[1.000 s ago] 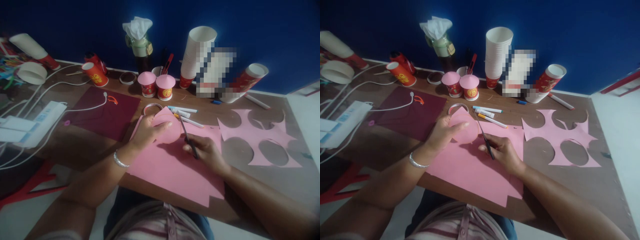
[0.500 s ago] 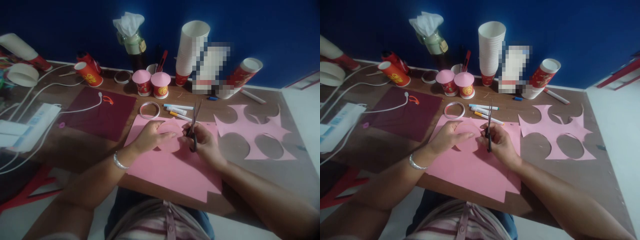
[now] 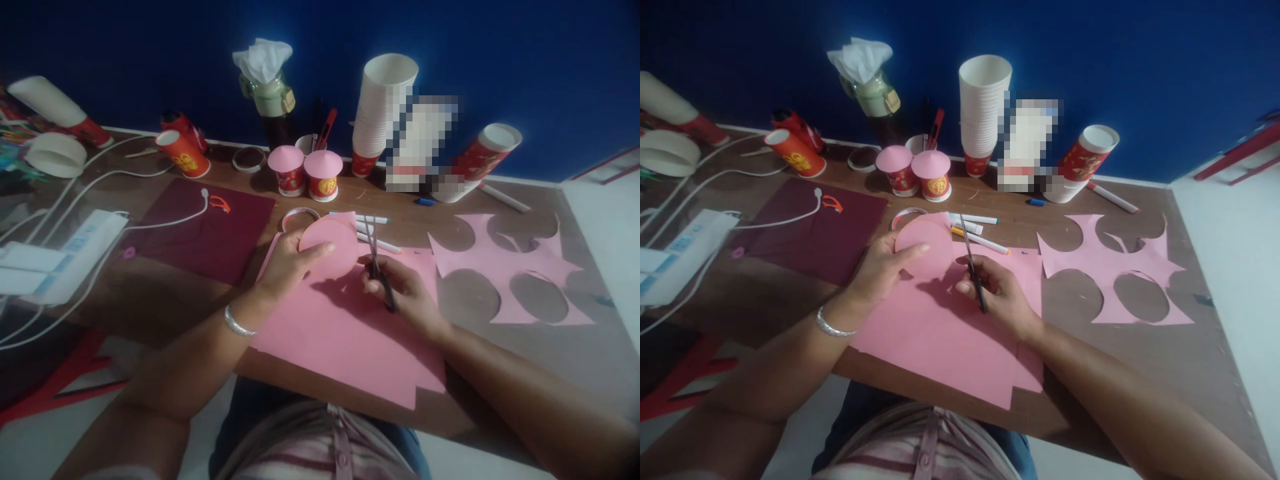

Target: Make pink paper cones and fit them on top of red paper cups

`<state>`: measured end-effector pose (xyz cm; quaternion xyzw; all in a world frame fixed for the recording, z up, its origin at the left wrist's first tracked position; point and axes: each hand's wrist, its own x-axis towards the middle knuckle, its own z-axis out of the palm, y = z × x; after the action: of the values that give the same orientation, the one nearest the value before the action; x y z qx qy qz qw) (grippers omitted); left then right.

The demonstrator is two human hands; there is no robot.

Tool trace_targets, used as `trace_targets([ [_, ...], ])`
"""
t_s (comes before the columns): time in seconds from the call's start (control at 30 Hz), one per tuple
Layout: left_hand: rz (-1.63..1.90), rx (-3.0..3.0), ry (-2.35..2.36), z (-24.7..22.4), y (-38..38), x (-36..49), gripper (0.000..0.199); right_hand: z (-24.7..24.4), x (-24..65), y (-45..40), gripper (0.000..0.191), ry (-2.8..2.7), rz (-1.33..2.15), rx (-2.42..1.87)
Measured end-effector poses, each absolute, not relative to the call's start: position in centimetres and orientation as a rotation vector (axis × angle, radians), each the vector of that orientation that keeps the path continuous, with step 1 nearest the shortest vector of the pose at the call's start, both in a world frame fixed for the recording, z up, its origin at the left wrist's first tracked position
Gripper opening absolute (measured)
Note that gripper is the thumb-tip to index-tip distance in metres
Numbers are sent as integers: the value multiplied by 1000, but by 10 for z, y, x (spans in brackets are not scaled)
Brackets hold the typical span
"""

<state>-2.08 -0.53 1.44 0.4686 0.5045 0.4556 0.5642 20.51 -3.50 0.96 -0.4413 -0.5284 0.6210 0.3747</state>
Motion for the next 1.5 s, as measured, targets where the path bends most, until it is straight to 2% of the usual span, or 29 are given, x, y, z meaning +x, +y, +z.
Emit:
trace_targets([
  [0.23, 1103, 1205, 1092, 27, -3, -25, 34, 11, 208, -37, 60, -1562, 1543, -1179],
  [0.63, 943, 1266, 1113, 25, -6, -25, 33, 19, 205, -38, 46, -1577, 1540, -1131],
  [1.5, 915, 1241, 1143, 30, -9, -22, 33, 23, 202, -38, 49, -1633, 1506, -1124],
])
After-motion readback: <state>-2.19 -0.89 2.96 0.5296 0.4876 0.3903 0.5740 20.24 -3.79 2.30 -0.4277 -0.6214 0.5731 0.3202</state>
